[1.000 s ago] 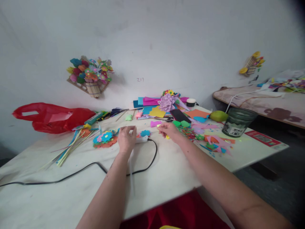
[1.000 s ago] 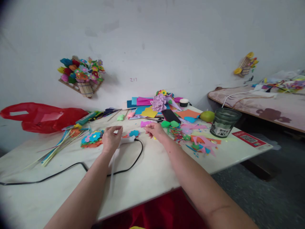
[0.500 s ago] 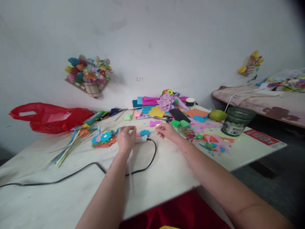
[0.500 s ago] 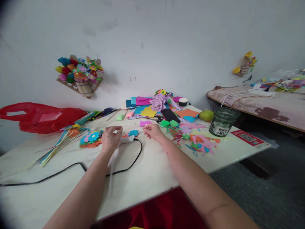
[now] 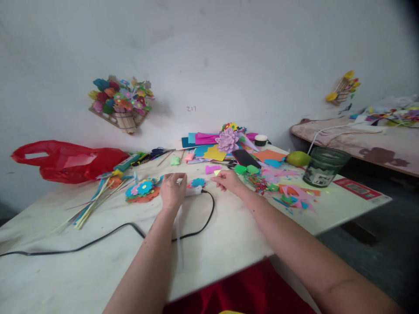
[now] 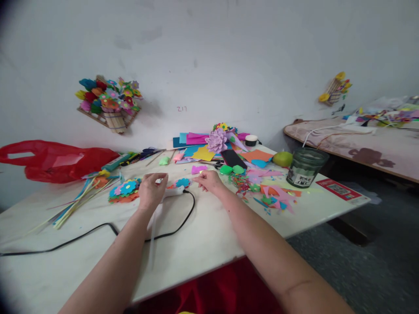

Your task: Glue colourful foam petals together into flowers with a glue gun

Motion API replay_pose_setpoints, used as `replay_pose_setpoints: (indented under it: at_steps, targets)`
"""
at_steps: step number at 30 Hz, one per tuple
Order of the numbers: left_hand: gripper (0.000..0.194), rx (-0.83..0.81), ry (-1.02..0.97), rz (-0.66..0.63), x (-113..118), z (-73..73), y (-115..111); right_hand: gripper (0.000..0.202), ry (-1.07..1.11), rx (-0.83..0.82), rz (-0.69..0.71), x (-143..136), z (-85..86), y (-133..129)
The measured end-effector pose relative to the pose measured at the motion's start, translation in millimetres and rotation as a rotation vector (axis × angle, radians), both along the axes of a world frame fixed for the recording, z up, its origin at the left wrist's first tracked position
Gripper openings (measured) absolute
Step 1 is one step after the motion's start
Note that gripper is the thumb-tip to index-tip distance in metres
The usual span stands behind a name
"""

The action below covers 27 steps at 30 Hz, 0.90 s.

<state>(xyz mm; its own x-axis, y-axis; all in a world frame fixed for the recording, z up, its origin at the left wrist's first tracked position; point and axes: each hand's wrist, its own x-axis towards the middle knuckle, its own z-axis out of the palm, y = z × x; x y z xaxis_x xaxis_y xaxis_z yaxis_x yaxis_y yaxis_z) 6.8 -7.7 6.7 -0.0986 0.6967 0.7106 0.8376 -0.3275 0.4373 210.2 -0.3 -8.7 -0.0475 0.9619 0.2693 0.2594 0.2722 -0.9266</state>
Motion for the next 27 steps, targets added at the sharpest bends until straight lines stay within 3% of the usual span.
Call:
replay_pose_setpoints:
  at_steps: [6,12,18,24,27]
  targets:
    - [0.023,0.014,0.022,-0.001,-0.6,-1.0,0.9,0.012,0.069,0.017,-0.024,2.2,-6.3,6.7]
    - [0.022,0.026,0.019,-0.005,-0.5,-1.0,0.5,0.013,0.096,0.003,-0.052,0.1,-7.1,8.4]
    - [0.022,0.018,0.017,-0.021,-0.6,-1.6,1.3,0.026,-0.067,0.102,-0.058,-2.9,-12.0,8.9]
    - [0.023,0.006,0.017,-0.008,-0.5,-0.5,0.5,0.016,-0.144,0.165,-0.093,-1.5,-16.6,13.3]
    - [0.024,0.003,0.025,-0.005,-0.1,0.0,-0.2,0.025,-0.162,0.162,-0.099,-1.6,-12.0,9.7]
